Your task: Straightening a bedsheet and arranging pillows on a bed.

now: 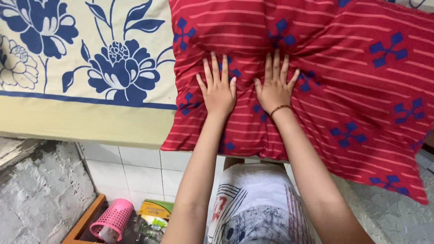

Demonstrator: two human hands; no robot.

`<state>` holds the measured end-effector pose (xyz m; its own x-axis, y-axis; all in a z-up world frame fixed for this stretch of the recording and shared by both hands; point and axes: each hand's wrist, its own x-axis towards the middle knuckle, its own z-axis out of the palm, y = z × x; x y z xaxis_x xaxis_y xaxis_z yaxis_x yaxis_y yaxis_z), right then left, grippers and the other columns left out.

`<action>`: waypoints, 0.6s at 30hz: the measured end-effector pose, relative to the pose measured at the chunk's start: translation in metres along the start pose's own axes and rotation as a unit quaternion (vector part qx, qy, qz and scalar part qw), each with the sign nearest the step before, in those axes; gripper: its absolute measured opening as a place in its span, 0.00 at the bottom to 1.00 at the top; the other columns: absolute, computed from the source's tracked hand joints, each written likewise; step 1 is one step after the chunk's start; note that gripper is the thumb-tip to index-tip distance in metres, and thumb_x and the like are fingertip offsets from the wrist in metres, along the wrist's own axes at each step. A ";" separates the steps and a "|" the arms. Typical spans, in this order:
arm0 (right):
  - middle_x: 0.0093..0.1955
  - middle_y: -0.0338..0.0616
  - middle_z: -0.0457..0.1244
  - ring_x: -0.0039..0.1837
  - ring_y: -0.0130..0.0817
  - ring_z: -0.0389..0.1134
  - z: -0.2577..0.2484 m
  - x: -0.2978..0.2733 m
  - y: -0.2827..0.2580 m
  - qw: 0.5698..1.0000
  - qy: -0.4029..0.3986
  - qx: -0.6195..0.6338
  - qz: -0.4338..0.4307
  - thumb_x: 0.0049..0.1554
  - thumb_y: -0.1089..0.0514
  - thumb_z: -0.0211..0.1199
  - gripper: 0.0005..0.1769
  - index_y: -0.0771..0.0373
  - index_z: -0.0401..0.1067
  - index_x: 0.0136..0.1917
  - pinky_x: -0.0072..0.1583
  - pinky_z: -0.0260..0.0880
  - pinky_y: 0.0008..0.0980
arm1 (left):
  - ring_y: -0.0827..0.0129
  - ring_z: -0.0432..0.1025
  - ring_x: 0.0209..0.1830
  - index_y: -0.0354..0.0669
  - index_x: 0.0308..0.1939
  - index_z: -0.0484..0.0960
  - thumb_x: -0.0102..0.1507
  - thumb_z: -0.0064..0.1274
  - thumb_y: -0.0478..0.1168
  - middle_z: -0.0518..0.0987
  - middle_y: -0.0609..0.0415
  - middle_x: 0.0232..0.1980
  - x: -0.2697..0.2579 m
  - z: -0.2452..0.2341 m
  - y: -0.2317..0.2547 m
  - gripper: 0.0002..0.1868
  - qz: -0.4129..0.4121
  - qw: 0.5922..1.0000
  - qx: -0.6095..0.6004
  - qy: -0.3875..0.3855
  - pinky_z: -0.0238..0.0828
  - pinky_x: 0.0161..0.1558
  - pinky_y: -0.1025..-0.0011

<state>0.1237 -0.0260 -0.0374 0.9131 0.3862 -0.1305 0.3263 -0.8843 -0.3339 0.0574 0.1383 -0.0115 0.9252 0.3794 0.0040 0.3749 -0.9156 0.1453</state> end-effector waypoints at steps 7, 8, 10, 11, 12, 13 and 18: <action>0.89 0.46 0.36 0.88 0.54 0.33 0.024 -0.151 0.005 1.000 0.014 0.010 -0.005 0.63 0.39 0.56 0.47 0.54 0.43 0.86 0.78 0.26 0.72 | 0.47 0.40 0.86 0.53 0.82 0.55 0.71 0.43 0.56 0.46 0.47 0.86 -0.135 0.026 -0.021 0.37 0.000 0.999 -0.041 -0.022 0.33 0.78 0.37; 0.89 0.46 0.36 0.87 0.55 0.34 0.038 -0.164 0.011 1.000 0.015 0.012 -0.005 0.62 0.40 0.56 0.46 0.53 0.43 0.86 0.78 0.27 0.72 | 0.46 0.40 0.85 0.52 0.82 0.55 0.70 0.43 0.57 0.46 0.46 0.85 -0.145 0.035 -0.026 0.38 0.002 0.998 -0.050 -0.039 0.33 0.77 0.37; 0.88 0.46 0.37 0.87 0.55 0.34 0.057 -0.173 0.015 1.000 0.013 0.017 -0.001 0.62 0.40 0.55 0.45 0.51 0.44 0.86 0.78 0.28 0.72 | 0.44 0.40 0.85 0.52 0.81 0.56 0.69 0.43 0.57 0.46 0.45 0.85 -0.148 0.047 -0.031 0.38 0.006 0.996 -0.057 -0.062 0.34 0.77 0.37; 0.88 0.47 0.37 0.87 0.56 0.35 0.063 -0.165 0.016 1.000 0.014 0.004 -0.001 0.63 0.41 0.55 0.44 0.51 0.45 0.86 0.78 0.29 0.72 | 0.44 0.39 0.85 0.52 0.81 0.55 0.69 0.43 0.57 0.46 0.44 0.85 -0.138 0.051 -0.030 0.38 0.002 0.997 -0.055 -0.055 0.34 0.78 0.37; 0.88 0.47 0.38 0.87 0.57 0.35 0.068 -0.157 0.017 1.000 0.014 -0.010 -0.001 0.63 0.41 0.55 0.42 0.50 0.46 0.85 0.78 0.29 0.73 | 0.43 0.39 0.85 0.52 0.81 0.55 0.70 0.43 0.57 0.45 0.44 0.85 -0.129 0.055 -0.029 0.37 -0.001 0.997 -0.054 -0.049 0.34 0.79 0.37; 0.88 0.47 0.38 0.87 0.57 0.35 0.070 -0.135 0.015 1.000 0.019 -0.009 0.000 0.63 0.41 0.55 0.42 0.50 0.46 0.85 0.78 0.29 0.73 | 0.43 0.39 0.85 0.52 0.81 0.55 0.70 0.43 0.57 0.45 0.44 0.85 -0.111 0.053 -0.028 0.37 0.003 0.998 -0.053 -0.045 0.34 0.79 0.37; 0.89 0.47 0.38 0.87 0.57 0.36 0.039 -0.079 0.015 0.999 0.023 0.034 -0.030 0.66 0.42 0.55 0.41 0.49 0.46 0.87 0.78 0.30 0.73 | 0.41 0.37 0.85 0.48 0.82 0.52 0.72 0.42 0.54 0.43 0.42 0.86 -0.064 0.026 -0.005 0.37 -0.013 0.999 -0.028 0.014 0.31 0.77 0.34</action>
<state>0.0473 -0.0591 -0.0680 0.9035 0.4236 -0.0660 0.3645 -0.8400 -0.4018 -0.0017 0.1152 -0.0381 0.9131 0.4068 0.0275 0.3936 -0.8972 0.2005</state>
